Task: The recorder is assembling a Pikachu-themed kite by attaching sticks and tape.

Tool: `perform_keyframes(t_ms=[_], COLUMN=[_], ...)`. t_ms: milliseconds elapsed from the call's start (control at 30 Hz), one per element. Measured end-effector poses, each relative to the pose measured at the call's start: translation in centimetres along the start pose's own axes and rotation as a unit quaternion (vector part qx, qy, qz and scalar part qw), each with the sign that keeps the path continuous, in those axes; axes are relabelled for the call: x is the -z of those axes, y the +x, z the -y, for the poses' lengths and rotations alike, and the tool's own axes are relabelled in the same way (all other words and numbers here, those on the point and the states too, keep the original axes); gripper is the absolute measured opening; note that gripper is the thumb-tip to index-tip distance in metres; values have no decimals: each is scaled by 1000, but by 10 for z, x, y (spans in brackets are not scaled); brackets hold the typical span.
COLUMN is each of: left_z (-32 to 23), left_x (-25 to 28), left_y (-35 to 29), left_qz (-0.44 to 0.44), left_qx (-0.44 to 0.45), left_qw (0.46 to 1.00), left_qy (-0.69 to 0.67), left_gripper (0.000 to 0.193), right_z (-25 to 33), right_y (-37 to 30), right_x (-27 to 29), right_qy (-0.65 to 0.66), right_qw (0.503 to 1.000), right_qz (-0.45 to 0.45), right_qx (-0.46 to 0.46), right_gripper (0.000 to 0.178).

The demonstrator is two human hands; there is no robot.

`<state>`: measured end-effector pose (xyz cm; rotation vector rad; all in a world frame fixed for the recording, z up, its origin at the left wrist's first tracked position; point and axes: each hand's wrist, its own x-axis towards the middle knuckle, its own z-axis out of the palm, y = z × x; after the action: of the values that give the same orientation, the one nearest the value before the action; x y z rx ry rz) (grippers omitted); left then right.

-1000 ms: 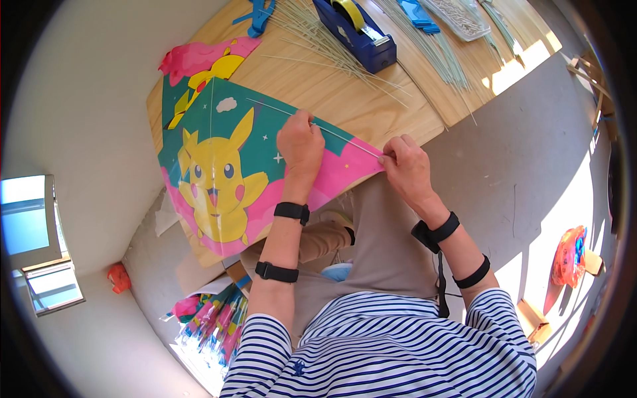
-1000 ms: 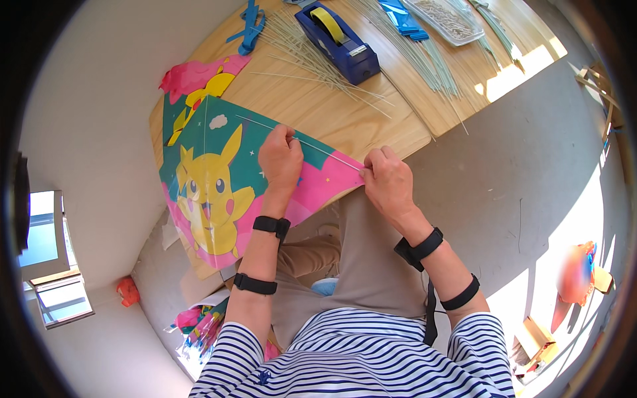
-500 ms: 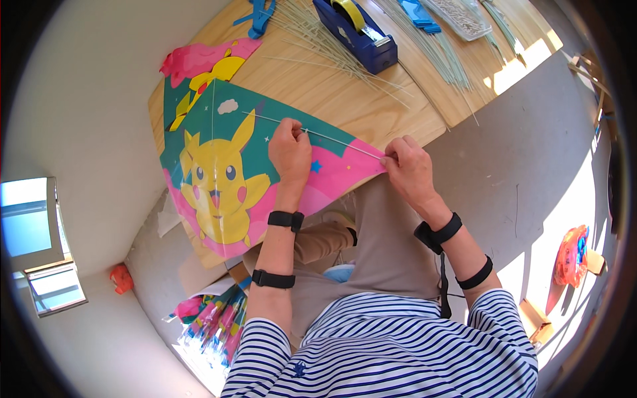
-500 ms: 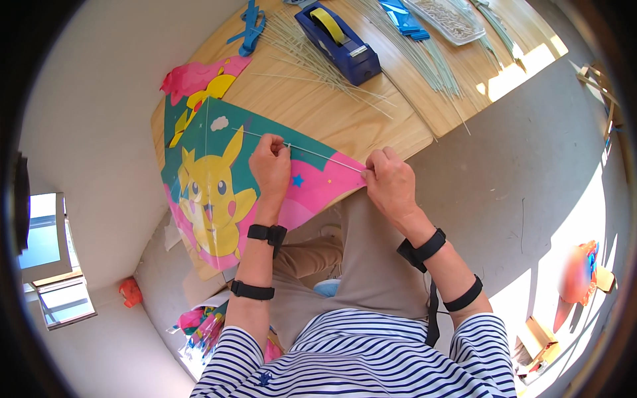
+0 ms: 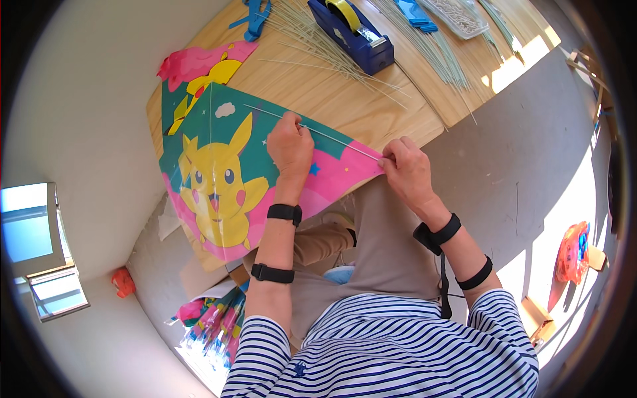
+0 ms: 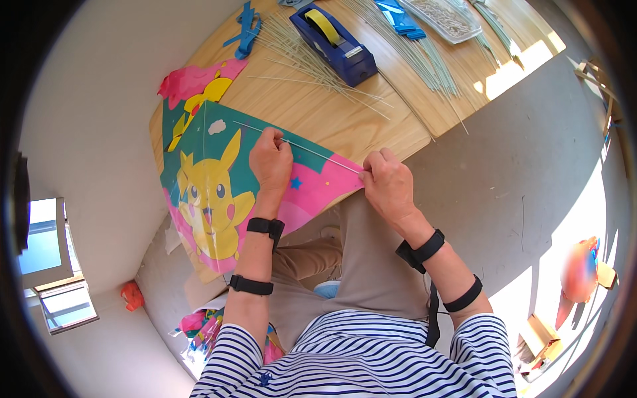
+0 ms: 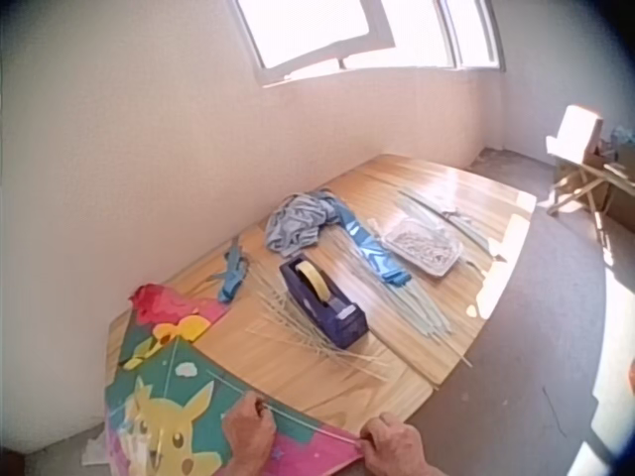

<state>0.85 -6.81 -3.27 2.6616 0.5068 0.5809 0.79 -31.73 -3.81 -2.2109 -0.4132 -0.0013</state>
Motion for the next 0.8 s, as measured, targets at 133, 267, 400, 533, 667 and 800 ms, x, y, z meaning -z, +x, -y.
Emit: perform_keyframes(t_ms=[133,267,400,533,667,800], left_z=[2,4,5,5,7,7], left_x=[-2,-4,-4,0,-1,-1], left_y=[1,2,6,6,4,4], left_qz=[-4,-23,-25,-2,-1,-2], left_qx=[-10,-39,-38,-4,7,4], left_qw=[1000,999,999,999,998,996], left_qy=[-1,12,1,-46,-67,-93], left_gripper=[14,13,12,10,11,11], right_z=[0,0,0,2,1,0], right_y=[0,0,0,0,0,0], right_x=[1,0,-1,0,0,0], right_qy=[-2,-4,-4,-5,-4,-3], right_qw=[1000,1000,1000,1000,1000,1000], right_qz=[0,1,-1,-1,0,-4], right_qx=[-2,-1,-2,-3,-3,2], right_gripper=[14,13,13,13,13,13])
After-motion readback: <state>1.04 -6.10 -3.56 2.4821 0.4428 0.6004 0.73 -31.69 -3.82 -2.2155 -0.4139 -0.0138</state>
